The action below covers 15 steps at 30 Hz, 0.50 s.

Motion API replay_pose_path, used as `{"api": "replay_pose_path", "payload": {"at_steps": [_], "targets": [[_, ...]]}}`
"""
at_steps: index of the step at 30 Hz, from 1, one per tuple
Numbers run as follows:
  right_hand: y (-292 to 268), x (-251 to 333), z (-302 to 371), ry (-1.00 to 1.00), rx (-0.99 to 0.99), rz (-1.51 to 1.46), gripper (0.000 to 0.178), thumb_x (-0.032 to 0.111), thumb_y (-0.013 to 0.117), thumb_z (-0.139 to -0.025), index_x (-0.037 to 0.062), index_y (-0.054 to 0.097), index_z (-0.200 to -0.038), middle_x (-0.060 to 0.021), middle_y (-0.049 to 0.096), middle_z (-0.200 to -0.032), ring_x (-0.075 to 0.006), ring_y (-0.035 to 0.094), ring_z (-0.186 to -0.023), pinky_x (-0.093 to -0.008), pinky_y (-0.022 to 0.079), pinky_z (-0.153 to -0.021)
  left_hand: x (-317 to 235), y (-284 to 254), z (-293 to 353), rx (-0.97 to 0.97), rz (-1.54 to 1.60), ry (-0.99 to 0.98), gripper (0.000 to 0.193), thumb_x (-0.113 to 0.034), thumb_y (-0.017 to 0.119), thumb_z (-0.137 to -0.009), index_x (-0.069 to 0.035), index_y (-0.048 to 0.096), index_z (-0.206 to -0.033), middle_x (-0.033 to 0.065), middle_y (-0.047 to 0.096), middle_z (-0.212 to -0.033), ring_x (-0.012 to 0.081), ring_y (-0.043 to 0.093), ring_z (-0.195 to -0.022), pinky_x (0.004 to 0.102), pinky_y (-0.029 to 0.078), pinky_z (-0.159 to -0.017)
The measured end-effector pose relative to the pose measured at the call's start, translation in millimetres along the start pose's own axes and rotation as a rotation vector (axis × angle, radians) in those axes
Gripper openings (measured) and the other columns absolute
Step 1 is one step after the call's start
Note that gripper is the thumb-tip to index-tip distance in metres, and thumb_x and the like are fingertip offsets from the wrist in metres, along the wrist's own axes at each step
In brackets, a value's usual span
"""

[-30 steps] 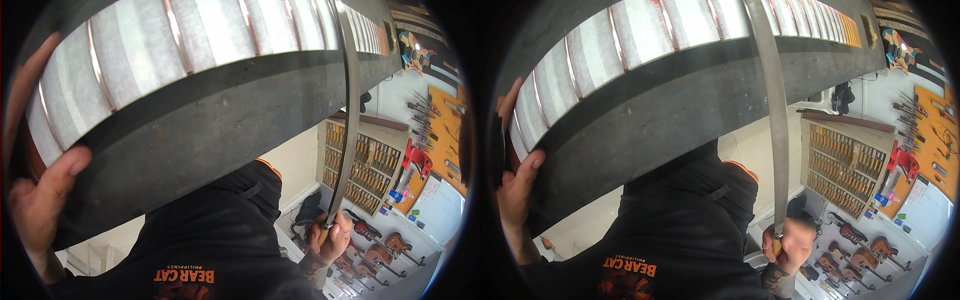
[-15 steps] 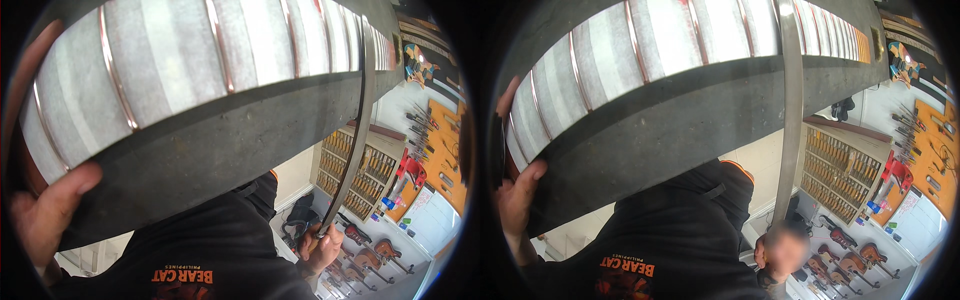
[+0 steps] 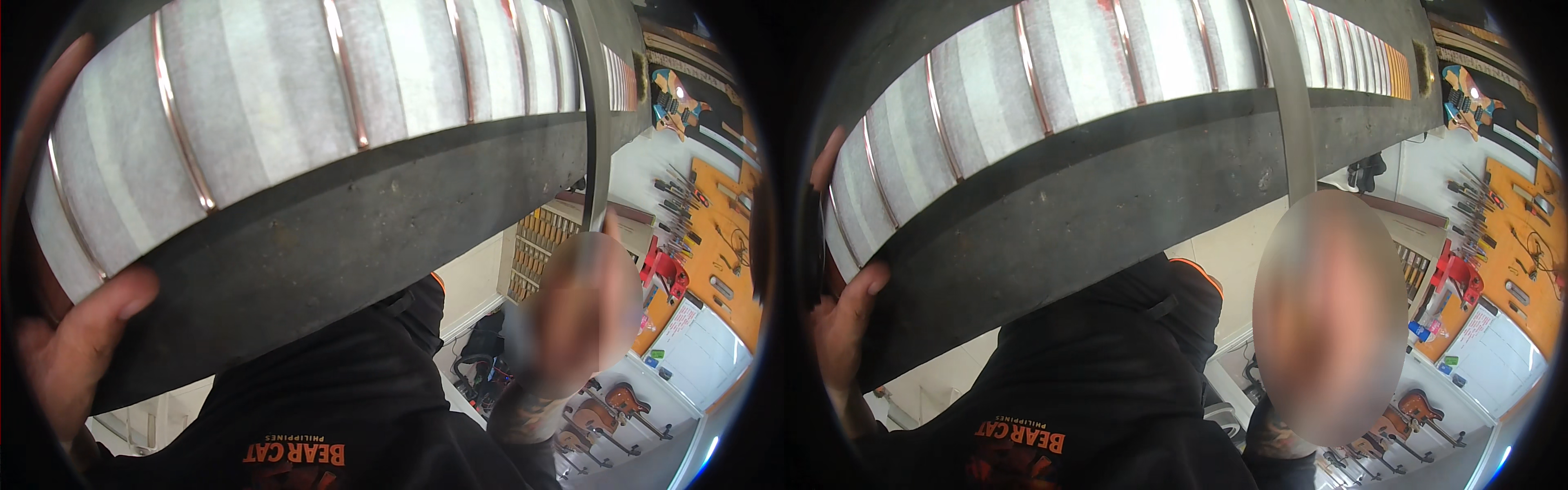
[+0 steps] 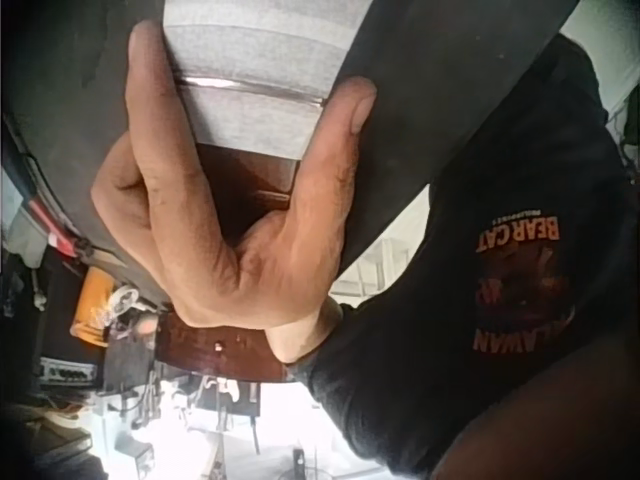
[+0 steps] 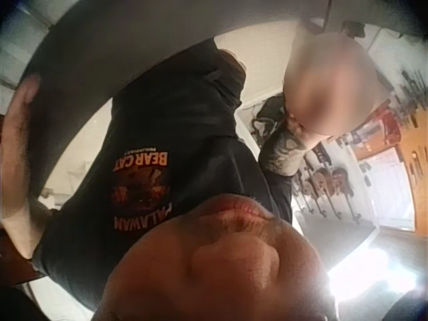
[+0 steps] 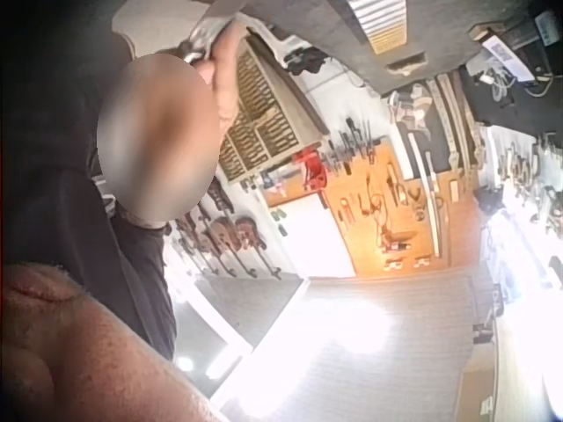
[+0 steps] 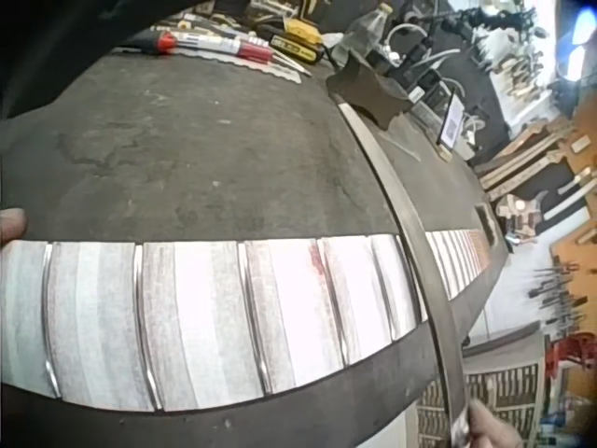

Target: The person uses a file to smooth the edges of the frets on a guitar neck, moving the tool repeatedly along the side of the wooden board.

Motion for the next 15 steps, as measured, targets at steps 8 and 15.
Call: {"api": "replay_pose_path", "payload": {"at_steps": [8, 15], "targets": [[-62.4, -46.8, 94.9, 0.04, 0.012, -0.093, 0.043, 0.022, 0.059, -0.099, 0.0024, 0.057, -0.137, -0.025, 0.06, -0.067, -0.0119, 0.039, -0.034, -0.0219, 0.029, -0.032, -0.7, 7.7, 2.5, 0.019, 0.021, 0.021, 0.101, -0.046, 0.076, -0.08, -0.005, 0.024, -0.156, 0.0218, 0.039, -0.152, 0.0346, 0.041, -0.14, 0.0459, 0.036, -0.115], [-75.7, -57.0, 119.1, 0.033, 0.007, -0.084, 0.038, 0.017, 0.058, -0.099, 0.0031, 0.06, -0.135, -0.025, 0.062, -0.069, -0.015, 0.045, -0.038, -0.0235, 0.034, -0.034, -3.2, 18.2, -2.0, 0.04, 0.05, 0.055, 0.101, -0.044, 0.076, -0.08, -0.006, 0.023, -0.156, 0.0218, 0.039, -0.152, 0.0357, 0.042, -0.14, 0.0465, 0.037, -0.115]]}}
Point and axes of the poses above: each hand's wrist, its own z-axis away from the middle knuckle, its own y-axis out of the palm, x = y × z, the point moved 7 cm from there along -z, towards the middle knuckle
